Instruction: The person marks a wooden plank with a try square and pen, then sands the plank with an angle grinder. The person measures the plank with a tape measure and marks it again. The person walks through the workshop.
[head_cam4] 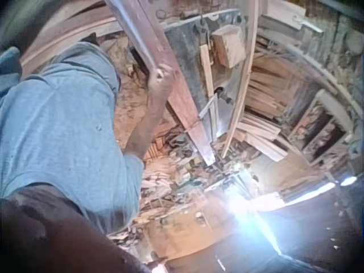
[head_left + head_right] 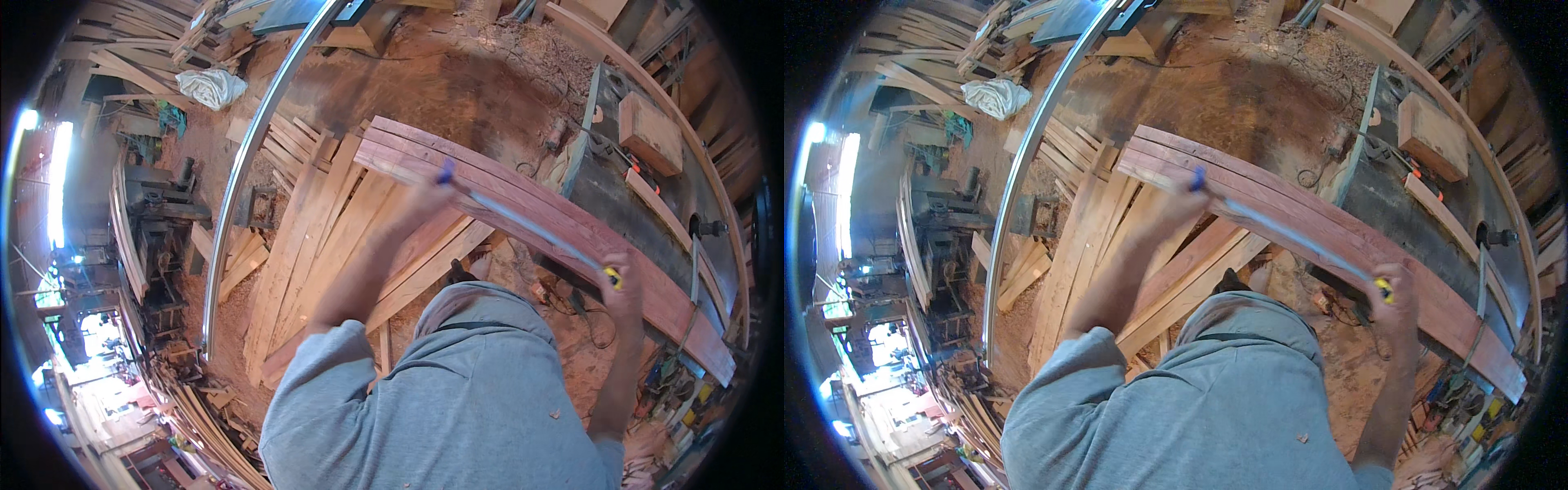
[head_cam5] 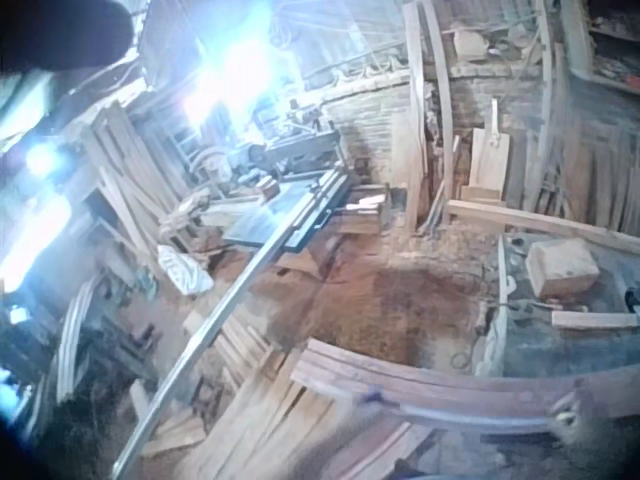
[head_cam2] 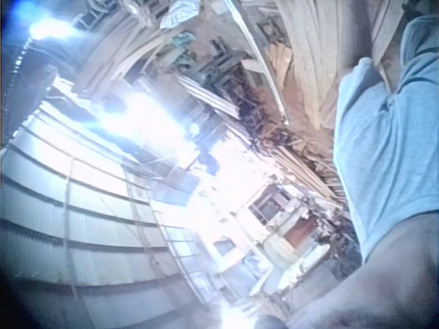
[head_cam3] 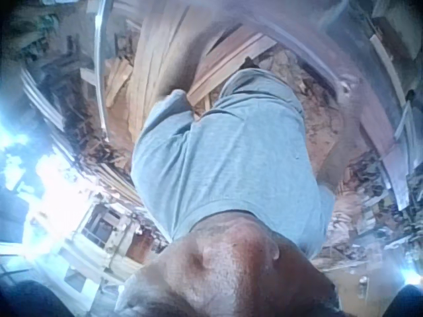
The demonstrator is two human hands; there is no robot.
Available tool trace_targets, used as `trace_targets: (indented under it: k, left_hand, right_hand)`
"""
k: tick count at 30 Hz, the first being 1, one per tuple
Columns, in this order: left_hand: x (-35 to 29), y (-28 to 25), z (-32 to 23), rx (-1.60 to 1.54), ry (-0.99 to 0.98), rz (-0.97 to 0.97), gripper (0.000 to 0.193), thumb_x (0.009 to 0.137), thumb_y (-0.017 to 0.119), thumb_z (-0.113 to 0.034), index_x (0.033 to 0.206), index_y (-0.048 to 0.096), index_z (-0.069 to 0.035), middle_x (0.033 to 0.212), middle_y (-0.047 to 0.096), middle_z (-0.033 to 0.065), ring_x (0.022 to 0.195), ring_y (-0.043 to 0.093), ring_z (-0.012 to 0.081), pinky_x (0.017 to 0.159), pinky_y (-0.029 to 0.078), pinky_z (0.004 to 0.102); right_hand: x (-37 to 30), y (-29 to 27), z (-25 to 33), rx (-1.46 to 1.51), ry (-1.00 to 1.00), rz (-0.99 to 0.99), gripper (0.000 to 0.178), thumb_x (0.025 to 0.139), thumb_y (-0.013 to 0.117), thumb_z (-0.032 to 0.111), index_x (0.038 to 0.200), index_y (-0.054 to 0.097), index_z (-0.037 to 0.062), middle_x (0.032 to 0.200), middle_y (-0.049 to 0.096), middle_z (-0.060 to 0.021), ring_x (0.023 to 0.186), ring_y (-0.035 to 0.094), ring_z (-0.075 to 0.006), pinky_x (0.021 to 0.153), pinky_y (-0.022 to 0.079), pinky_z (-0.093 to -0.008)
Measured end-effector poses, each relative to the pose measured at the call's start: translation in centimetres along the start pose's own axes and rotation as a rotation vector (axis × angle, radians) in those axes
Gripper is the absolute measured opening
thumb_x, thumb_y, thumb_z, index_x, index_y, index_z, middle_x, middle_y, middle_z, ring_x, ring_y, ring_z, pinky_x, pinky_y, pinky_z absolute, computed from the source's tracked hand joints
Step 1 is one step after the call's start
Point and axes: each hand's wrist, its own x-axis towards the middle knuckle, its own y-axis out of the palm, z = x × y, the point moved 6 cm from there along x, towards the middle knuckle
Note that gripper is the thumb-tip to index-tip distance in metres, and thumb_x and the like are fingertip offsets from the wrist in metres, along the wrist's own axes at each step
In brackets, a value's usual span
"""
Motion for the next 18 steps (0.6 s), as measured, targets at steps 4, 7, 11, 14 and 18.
trace_targets:
  k: [4,7,11,14,18]
  left_hand:
    - [6.1,-9.7,2.3,0.107,0.032,-0.192,0.017,0.095,0.069,-0.021,0.093,0.077,-0.007,0.078,0.070,0.0010,0.073,0.063,0.0121,0.069,0.051,0.0319]
    - [7.5,-11.6,2.0,0.146,0.070,-0.252,0.017,0.094,0.072,-0.022,0.091,0.078,-0.006,0.077,0.073,0.0030,0.071,0.067,0.0136,0.067,0.053,0.0331]
    - [7.8,-12.9,1.6,0.315,0.060,-0.304,0.017,0.092,0.074,-0.021,0.088,0.078,-0.004,0.075,0.073,0.0042,0.067,0.066,0.0146,0.065,0.052,0.0334]
    - [7.5,-13.5,3.1,0.188,-0.029,-0.313,0.019,0.091,0.075,-0.023,0.087,0.078,-0.004,0.073,0.072,0.0031,0.066,0.065,0.0139,0.063,0.051,0.0324]
    - [7.1,-14.1,3.9,0.100,-0.067,-0.349,0.021,0.089,0.077,-0.025,0.082,0.076,-0.006,0.068,0.065,-0.0005,0.060,0.057,0.0107,0.054,0.044,0.0299]
  right_hand:
    - [2.0,-1.5,-3.8,-0.065,0.157,-0.030,0.017,0.090,0.074,0.005,0.103,0.062,0.0072,0.096,0.065,-0.0111,0.091,0.066,-0.0279,0.080,0.051,-0.0373]
    - [4.3,0.7,-2.1,-0.134,0.158,-0.002,0.015,0.088,0.073,0.006,0.101,0.064,0.0065,0.095,0.064,-0.0113,0.091,0.065,-0.0295,0.081,0.051,-0.0392]
    - [5.3,1.8,-2.3,-0.169,0.175,0.027,0.014,0.088,0.073,0.007,0.099,0.064,0.0065,0.094,0.063,-0.0118,0.091,0.065,-0.0304,0.080,0.050,-0.0404]
    - [5.7,1.8,-2.5,-0.163,0.148,0.047,0.012,0.089,0.072,0.008,0.098,0.064,0.0063,0.093,0.062,-0.0119,0.090,0.064,-0.0304,0.079,0.051,-0.0411]
    - [5.9,1.9,-2.4,-0.145,0.161,0.079,0.012,0.089,0.072,0.008,0.098,0.064,0.0057,0.093,0.062,-0.0117,0.090,0.064,-0.0296,0.079,0.051,-0.0411]
